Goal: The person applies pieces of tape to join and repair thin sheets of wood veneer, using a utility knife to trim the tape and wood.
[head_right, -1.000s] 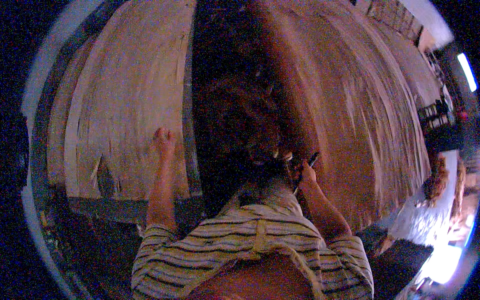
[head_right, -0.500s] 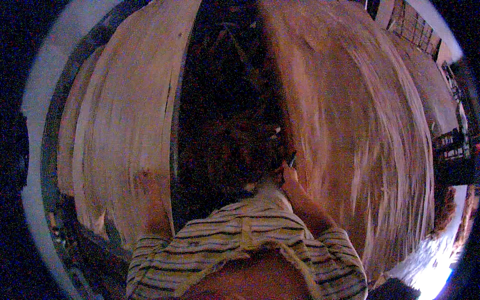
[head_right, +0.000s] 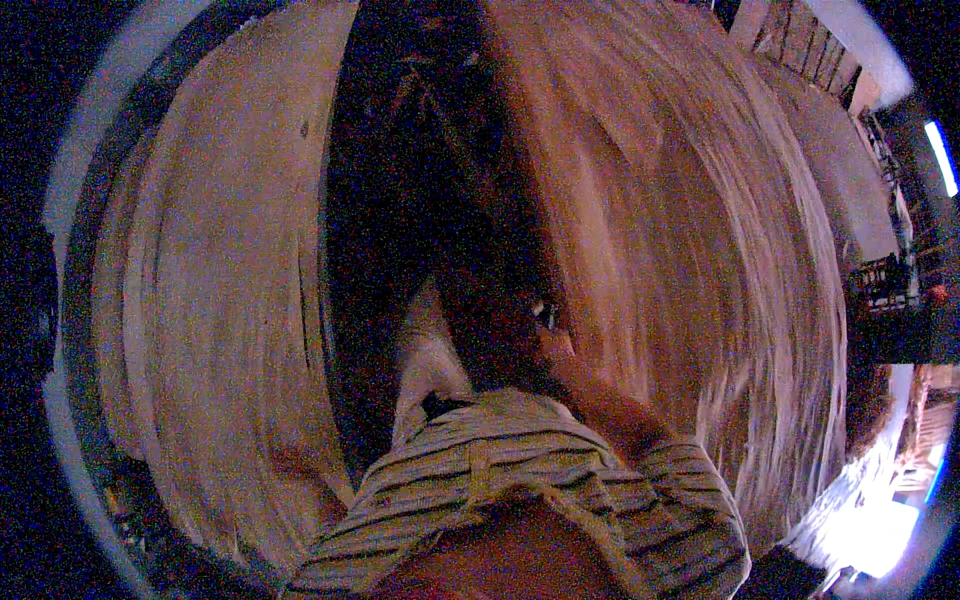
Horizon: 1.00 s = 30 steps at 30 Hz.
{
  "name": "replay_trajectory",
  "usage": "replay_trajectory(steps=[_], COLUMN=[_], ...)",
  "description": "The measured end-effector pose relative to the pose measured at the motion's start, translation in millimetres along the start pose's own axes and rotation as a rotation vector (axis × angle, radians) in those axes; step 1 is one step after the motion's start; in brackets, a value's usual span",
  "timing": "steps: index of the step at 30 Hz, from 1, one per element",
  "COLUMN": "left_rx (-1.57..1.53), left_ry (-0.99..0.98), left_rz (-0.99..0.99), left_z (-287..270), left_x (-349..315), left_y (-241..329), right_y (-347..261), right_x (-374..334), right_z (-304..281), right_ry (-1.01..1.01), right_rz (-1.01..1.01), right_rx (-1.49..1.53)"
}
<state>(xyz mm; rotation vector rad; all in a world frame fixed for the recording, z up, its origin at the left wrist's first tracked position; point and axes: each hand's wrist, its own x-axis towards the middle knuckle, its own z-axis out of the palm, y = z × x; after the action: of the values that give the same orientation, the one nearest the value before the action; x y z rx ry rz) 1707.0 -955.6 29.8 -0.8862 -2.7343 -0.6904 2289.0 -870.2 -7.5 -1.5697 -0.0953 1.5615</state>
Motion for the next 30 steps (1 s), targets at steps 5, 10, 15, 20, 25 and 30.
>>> replay_trajectory(steps=[5, 10, 15, 20, 25, 30], left_rx=[0.004, -0.022, -0.404, -0.512, 0.55, 0.369], left_ry=[0.096, 0.396, 0.082, -0.153, 0.104, 0.067], left_rz=[0.124, 0.621, 0.522, 0.547, 0.891, 0.531], left_z=[84, 163, 224, 270, 349, 368], left_x=[127, 212, 208, 244, 279, 281], left_y=[38, 183, 383, 532, 614, 619], right_y=[-74, -191, -274, -334, -412, -476], right_x=[89, 126, 164, 274, 409, 427], right_z=[90, 186, 217, 243, 313, 343], right_ry=[-0.253, -0.104, 0.029, 0.02, -0.007, -0.043], right_rz=[-0.34, -0.172, -0.205, -0.277, -0.325, -0.063], right_rx=[-0.734, -0.664, -0.429, -0.393, -0.588, -0.249])
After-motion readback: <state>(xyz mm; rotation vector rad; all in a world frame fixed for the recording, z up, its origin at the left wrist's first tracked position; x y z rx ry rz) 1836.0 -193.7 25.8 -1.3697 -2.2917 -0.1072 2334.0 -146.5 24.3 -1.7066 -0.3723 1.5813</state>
